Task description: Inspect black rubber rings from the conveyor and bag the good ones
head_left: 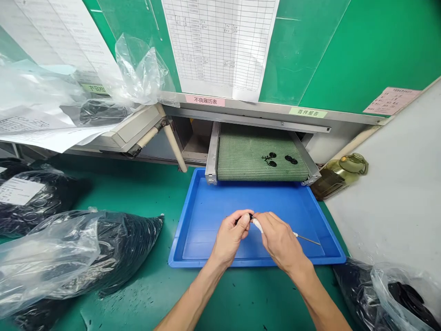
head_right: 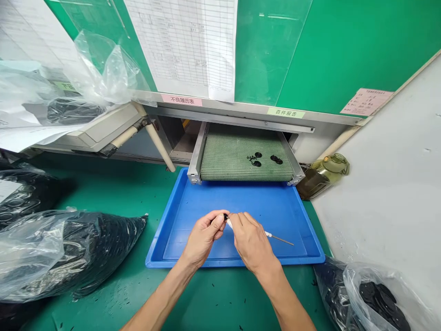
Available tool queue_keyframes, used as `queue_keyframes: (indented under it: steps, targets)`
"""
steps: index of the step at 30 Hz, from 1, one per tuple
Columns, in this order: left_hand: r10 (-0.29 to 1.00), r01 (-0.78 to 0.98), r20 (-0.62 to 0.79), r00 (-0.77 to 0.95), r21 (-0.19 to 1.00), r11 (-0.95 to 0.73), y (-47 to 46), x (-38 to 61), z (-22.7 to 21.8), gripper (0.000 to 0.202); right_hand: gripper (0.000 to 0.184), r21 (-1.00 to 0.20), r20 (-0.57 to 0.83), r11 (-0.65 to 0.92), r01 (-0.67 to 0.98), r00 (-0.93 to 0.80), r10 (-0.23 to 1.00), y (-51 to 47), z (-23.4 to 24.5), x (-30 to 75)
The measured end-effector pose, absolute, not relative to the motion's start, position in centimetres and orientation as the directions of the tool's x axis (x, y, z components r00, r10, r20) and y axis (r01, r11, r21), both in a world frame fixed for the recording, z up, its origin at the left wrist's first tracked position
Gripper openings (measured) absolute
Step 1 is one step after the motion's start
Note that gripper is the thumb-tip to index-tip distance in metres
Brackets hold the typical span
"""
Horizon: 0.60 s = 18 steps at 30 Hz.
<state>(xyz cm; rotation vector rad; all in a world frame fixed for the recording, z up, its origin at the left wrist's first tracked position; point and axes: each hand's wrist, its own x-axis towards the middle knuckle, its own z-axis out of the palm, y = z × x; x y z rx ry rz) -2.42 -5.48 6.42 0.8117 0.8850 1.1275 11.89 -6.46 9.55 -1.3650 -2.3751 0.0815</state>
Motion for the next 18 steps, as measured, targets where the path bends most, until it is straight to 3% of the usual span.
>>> queue_keyframes:
  steps: [12, 15, 18]
  targets:
    - [0.957, -0.137, -0.205, 0.206, 0.962, 0.236, -5.9, -3.7, 7.8, 0.042, 0.026, -0.067, 0.344, 0.579, 0.813, -0.526, 0.778, -6.6, 8.8, 11.8]
    - [0.965, -0.15, -0.172, 0.197, 0.968, 0.203, -6.0, -3.6, 7.6, 0.041, 0.028, -0.142, 0.309, 0.547, 0.825, -0.487, 0.817, -6.8, 9.1, 11.5]
    - [0.973, -0.163, -0.152, 0.174, 0.97, 0.181, -5.8, -3.3, 7.0, 0.04, 0.029, -0.339, 0.277, 0.448, 0.827, -0.367, 0.888, -6.9, 8.9, 11.0]
